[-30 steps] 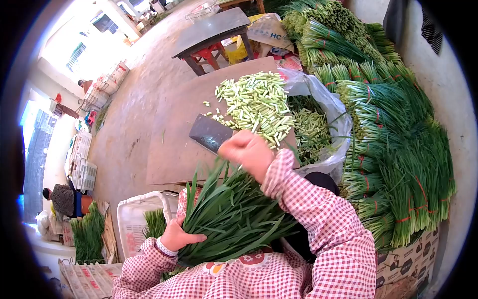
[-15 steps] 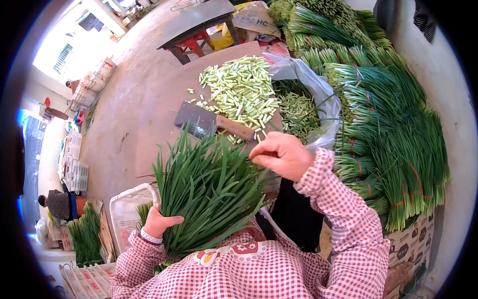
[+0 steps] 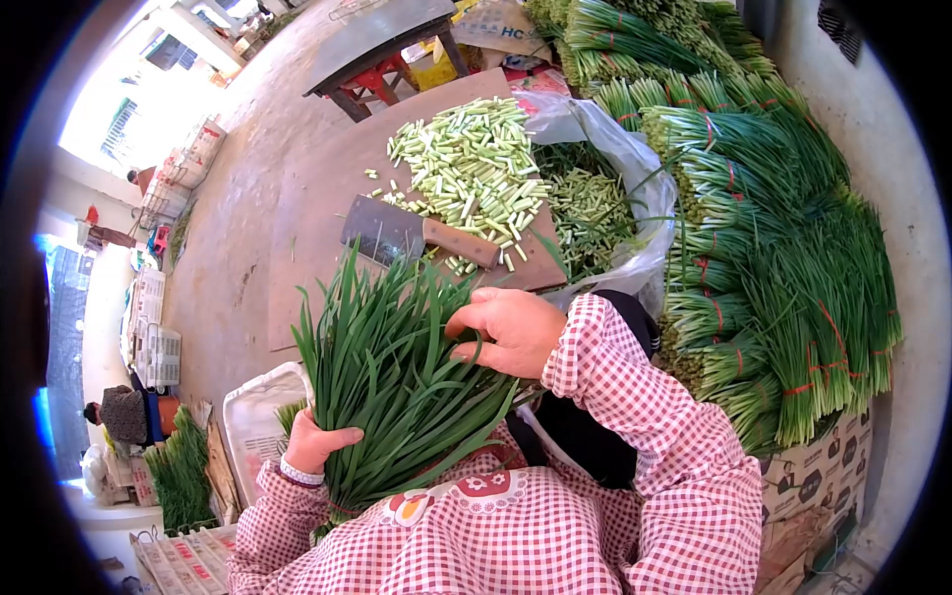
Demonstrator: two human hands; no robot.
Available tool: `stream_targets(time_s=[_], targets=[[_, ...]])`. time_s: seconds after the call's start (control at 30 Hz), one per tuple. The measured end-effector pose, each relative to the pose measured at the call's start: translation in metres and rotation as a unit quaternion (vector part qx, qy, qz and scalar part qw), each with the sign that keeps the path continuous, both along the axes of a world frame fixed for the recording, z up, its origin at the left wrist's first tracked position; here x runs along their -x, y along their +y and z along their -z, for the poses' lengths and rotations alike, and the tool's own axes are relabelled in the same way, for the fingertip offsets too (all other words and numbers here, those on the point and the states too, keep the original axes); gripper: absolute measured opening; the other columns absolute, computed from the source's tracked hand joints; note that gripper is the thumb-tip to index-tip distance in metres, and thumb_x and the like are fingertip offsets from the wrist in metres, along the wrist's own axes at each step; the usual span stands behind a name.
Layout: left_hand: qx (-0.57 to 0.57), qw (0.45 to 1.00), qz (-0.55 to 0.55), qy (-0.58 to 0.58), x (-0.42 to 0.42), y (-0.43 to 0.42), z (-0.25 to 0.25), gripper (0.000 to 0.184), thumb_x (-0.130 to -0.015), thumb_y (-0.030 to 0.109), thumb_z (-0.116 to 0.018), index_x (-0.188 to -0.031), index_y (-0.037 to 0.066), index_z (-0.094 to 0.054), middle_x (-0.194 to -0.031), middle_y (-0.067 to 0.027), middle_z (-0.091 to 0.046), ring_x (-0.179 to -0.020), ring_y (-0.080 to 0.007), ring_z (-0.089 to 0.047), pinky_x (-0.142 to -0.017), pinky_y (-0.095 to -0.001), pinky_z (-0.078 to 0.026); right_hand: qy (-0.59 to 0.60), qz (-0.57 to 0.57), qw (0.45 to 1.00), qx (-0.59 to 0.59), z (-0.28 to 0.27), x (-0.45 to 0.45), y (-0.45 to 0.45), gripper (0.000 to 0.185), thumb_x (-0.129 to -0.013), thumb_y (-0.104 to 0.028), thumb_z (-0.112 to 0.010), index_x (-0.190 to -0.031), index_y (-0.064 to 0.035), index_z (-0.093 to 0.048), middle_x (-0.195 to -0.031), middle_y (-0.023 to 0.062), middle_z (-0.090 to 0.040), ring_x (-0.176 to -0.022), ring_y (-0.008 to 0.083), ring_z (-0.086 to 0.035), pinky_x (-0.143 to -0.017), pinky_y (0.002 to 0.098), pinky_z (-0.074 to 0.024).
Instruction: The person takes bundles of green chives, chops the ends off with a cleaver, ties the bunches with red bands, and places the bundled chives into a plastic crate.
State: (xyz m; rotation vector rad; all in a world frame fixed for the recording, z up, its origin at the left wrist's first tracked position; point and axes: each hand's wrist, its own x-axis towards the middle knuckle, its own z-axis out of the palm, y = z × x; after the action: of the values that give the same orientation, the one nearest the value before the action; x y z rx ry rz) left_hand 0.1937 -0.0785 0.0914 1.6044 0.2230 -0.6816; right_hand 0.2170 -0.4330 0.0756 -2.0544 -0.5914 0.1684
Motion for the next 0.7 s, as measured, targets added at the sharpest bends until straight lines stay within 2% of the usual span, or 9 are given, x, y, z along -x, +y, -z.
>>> stream_targets(time_s=[0.03,0.13,0.23,0.27,0.3,0.4,0.47,0.63,0.7], targets=[[0.000,1.000,0.003,0.001,-0.001,0.000,0.000,0.049,-0.067,-0.013,-0.072,-0.114,-0.005,-0.060,-0.108,-0.0122,-0.067,-0.095,-0.0188,-0.065,-0.088,-0.0331,-0.051,0.000,0.001,1.000,0.000,0.005,0.000,0.002,0.027,-0.082,-0.023,-0.068,-0.102,-0.0050,-0.065,-0.084,0.0133,-0.058,-0.082,0.0297,-0.059,-0.072,0.0381,-0.0481],[-0.002,1.000,0.001,-0.003,0.000,-0.004,-0.004,0.047,-0.068,-0.011,-0.073,-0.113,-0.005,-0.060,-0.107,-0.0123,-0.067,-0.093,-0.0182,-0.065,-0.087,-0.0325,-0.052,-0.025,0.060,0.995,-0.075,0.024,0.006,0.013,0.013,-0.078,-0.014,-0.069,-0.086,-0.0044,-0.069,-0.074,0.0096,-0.056,-0.071,0.0238,-0.056,-0.064,0.0340,-0.0450],[-0.017,1.000,0.013,0.003,-0.002,-0.001,-0.002,0.046,-0.068,-0.009,-0.074,-0.112,-0.004,-0.061,-0.106,-0.0116,-0.067,-0.092,-0.0174,-0.065,-0.086,-0.0318,-0.052,-0.024,0.138,0.979,-0.150,0.034,0.016,0.020,0.011,-0.080,-0.011,-0.068,-0.088,-0.0034,-0.068,-0.075,0.0071,-0.056,-0.069,0.0183,-0.055,-0.062,0.0305,-0.0440],[-0.017,1.000,0.012,0.003,-0.001,-0.001,-0.002,0.046,-0.068,-0.009,-0.074,-0.112,-0.004,-0.061,-0.106,-0.0116,-0.067,-0.092,-0.0174,-0.065,-0.086,-0.0318,-0.052,0.041,0.185,0.951,-0.246,0.039,0.016,0.023,0.010,-0.082,-0.012,-0.068,-0.085,-0.0028,-0.067,-0.071,0.0046,-0.053,-0.065,0.0159,-0.052,-0.060,0.0293,-0.0416],[-0.015,1.000,0.013,0.000,-0.001,-0.002,-0.002,0.045,-0.068,-0.008,-0.074,-0.112,-0.004,-0.061,-0.106,-0.0113,-0.067,-0.091,-0.0171,-0.065,-0.085,-0.0315,-0.052,0.086,0.221,0.927,-0.289,0.042,0.013,0.020,0.010,-0.082,-0.013,-0.069,-0.084,-0.0030,-0.067,-0.071,0.0011,-0.052,-0.063,0.0114,-0.048,-0.059,0.0263,-0.0395],[-0.018,1.000,0.015,-0.002,-0.002,-0.003,-0.001,0.045,-0.068,-0.007,-0.074,-0.111,-0.005,-0.062,-0.105,-0.0110,-0.067,-0.091,-0.0169,-0.065,-0.085,-0.0313,-0.052,0.108,0.194,0.939,-0.262,0.033,0.013,0.007,0.012,-0.080,-0.013,-0.072,-0.089,-0.0047,-0.070,-0.071,-0.0002,-0.050,-0.063,0.0104,-0.047,-0.058,0.0251,-0.0381],[-0.020,1.000,0.018,-0.002,-0.003,-0.006,-0.002,0.045,-0.068,-0.008,-0.074,-0.111,-0.005,-0.062,-0.105,-0.0109,-0.067,-0.091,-0.0169,-0.065,-0.086,-0.0314,-0.051,0.081,0.127,0.968,-0.202,0.026,0.012,0.007,0.020,-0.078,-0.013,-0.074,-0.097,-0.0066,-0.071,-0.072,0.0001,-0.049,-0.064,0.0108,-0.048,-0.059,0.0255,-0.0378],[-0.013,1.000,0.013,-0.001,0.000,-0.005,-0.003,0.045,-0.069,-0.008,-0.074,-0.112,-0.005,-0.061,-0.106,-0.0109,-0.067,-0.092,-0.0170,-0.065,-0.087,-0.0317,-0.051,0.118,0.102,0.970,-0.187,0.032,0.006,0.019,0.020,-0.076,-0.013,-0.076,-0.095,-0.0079,-0.072,-0.077,0.0016,-0.048,-0.067,0.0121,-0.048,-0.062,0.0271,-0.0385],[-0.014,1.000,0.014,-0.004,0.000,-0.004,-0.003,0.045,-0.069,-0.008,-0.074,-0.112,-0.005,-0.061,-0.106,-0.0109,-0.067,-0.092,-0.0171,-0.065,-0.087,-0.0317,-0.051,0.106,0.074,0.962,-0.239,0.035,0.005,0.025,0.020,-0.078,-0.009,-0.074,-0.097,-0.0052,-0.071,-0.075,-0.0003,-0.045,-0.069,0.0107,-0.046,-0.065,0.0273,-0.0390]])
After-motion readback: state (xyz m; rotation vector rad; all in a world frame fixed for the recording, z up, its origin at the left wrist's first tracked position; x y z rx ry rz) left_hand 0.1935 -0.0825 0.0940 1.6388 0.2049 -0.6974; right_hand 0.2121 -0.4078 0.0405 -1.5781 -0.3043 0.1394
